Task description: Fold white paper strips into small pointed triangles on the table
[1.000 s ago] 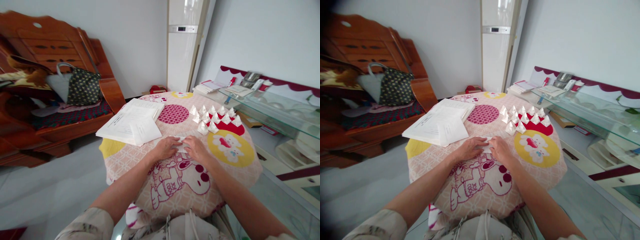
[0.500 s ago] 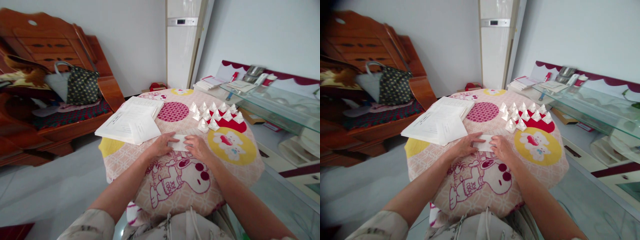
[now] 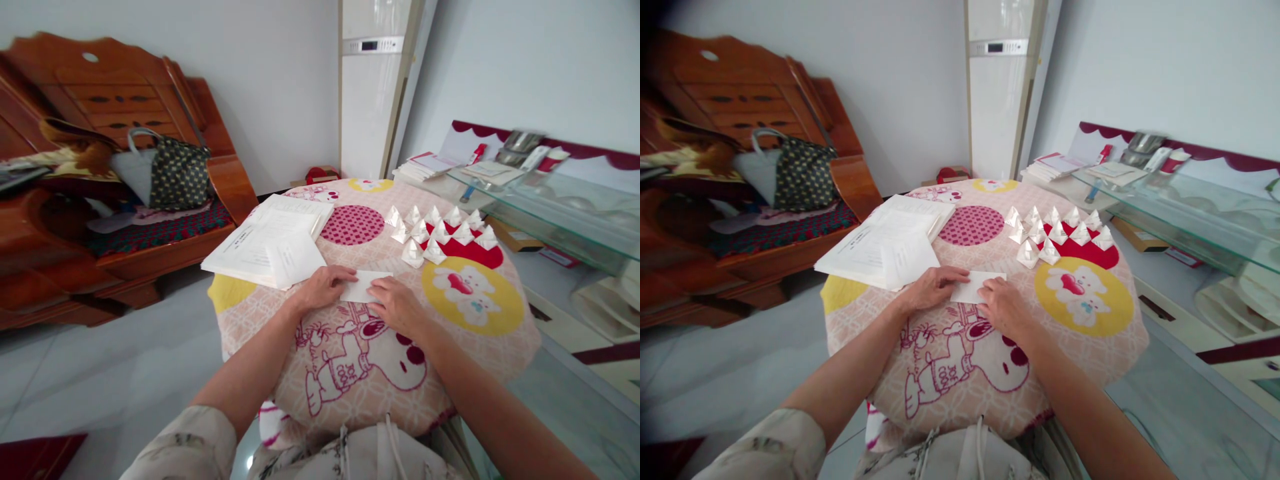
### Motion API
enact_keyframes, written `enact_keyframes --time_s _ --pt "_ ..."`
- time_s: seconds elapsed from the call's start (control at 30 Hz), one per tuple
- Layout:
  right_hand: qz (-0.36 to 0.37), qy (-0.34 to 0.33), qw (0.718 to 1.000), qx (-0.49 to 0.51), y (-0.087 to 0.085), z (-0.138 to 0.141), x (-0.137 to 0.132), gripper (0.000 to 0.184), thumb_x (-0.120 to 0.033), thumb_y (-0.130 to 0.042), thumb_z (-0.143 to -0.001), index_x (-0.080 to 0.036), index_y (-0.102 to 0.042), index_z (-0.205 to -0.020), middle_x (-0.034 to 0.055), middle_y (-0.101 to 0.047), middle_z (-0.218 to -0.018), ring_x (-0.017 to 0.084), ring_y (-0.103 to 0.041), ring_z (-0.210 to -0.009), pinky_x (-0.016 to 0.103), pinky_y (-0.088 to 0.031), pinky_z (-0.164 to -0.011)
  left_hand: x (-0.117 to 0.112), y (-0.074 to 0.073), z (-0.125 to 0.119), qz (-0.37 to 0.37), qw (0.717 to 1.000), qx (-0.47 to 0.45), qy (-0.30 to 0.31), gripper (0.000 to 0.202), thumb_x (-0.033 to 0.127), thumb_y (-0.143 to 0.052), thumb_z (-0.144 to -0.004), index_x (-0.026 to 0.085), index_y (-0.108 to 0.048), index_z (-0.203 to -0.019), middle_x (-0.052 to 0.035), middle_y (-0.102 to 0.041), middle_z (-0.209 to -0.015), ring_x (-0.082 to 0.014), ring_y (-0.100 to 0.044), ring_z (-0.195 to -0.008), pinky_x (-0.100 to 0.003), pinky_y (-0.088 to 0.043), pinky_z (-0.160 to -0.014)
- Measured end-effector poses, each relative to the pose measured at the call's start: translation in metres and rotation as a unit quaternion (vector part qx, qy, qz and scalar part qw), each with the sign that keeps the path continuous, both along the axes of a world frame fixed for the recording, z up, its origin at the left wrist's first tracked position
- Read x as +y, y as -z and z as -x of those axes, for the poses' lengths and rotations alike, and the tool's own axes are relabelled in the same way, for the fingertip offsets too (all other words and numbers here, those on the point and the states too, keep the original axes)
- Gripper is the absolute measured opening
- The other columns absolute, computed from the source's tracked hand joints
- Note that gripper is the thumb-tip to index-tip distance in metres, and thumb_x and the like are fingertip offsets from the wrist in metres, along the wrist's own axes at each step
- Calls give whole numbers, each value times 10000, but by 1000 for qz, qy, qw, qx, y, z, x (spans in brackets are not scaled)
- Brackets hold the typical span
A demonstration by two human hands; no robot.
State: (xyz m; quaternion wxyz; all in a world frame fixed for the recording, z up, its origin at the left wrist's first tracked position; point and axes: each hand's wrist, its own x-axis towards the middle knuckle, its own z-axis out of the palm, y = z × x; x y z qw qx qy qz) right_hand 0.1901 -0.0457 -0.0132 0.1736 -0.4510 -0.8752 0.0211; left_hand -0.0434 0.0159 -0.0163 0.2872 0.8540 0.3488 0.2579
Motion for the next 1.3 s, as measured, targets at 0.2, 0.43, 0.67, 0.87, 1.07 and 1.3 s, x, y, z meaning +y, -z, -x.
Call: enact_keyframes --time_s 0.2,0.43,0.67,0.87,1.07,1.3 --pt "-43 -3 995 -93 4 11 -6 183 -66 -526 -905 -133 -688 -853 126 -679 -889 236 -583 -831 329 -438 -703 -6 3 -11 -35 996 44 66 555 262 -789 -762 175 -654 -1293 -145 -612 -1399 -263 -548 -1327 -457 -426 -1136" --pt "-112 22 993 38 14 4 0 217 -39 -489 -844 -166 -657 -794 95 -660 -816 218 -569 -799 310 -425 -705 -1 15 -13 -105 994 -1 25 369 50 -593 -837 175 -732 -1155 -122 -712 -1230 -222 -638 -1191 -421 -516 -1040" --pt "-117 23 986 117 11 -7 13 278 -69 -476 -901 -188 -700 -788 105 -681 -899 239 -590 -925 353 -489 -849 -17 -7 -18 -200 978 7 60 216 123 -573 -888 174 -741 -1014 -111 -735 -1149 -235 -647 -1132 -431 -509 -1012" --pt "-57 41 996 55 13 -12 12 267 -35 -519 -846 -166 -740 -918 129 -681 -989 265 -584 -1009 385 -507 -906 -41 -13 -40 -234 950 184 88 191 200 -504 -959 142 -670 -882 -93 -713 -892 -193 -658 -833 -295 -500 -738" --pt "-46 -21 997 58 11 -16 -12 203 -112 -532 -908 -165 -724 -946 146 -697 -1067 268 -610 -1013 418 -524 -921 -48 -11 -46 -231 955 179 41 213 240 -482 -981 146 -653 -896 -71 -689 -821 -181 -638 -769 -272 -456 -662" --pt "-10 -88 986 143 8 -29 -14 264 -60 -496 -905 -176 -731 -881 107 -745 -935 221 -681 -911 357 -551 -832 -47 -14 -43 -159 971 148 99 168 214 -554 -926 184 -697 -1008 -68 -721 -928 -187 -661 -883 -272 -489 -775"
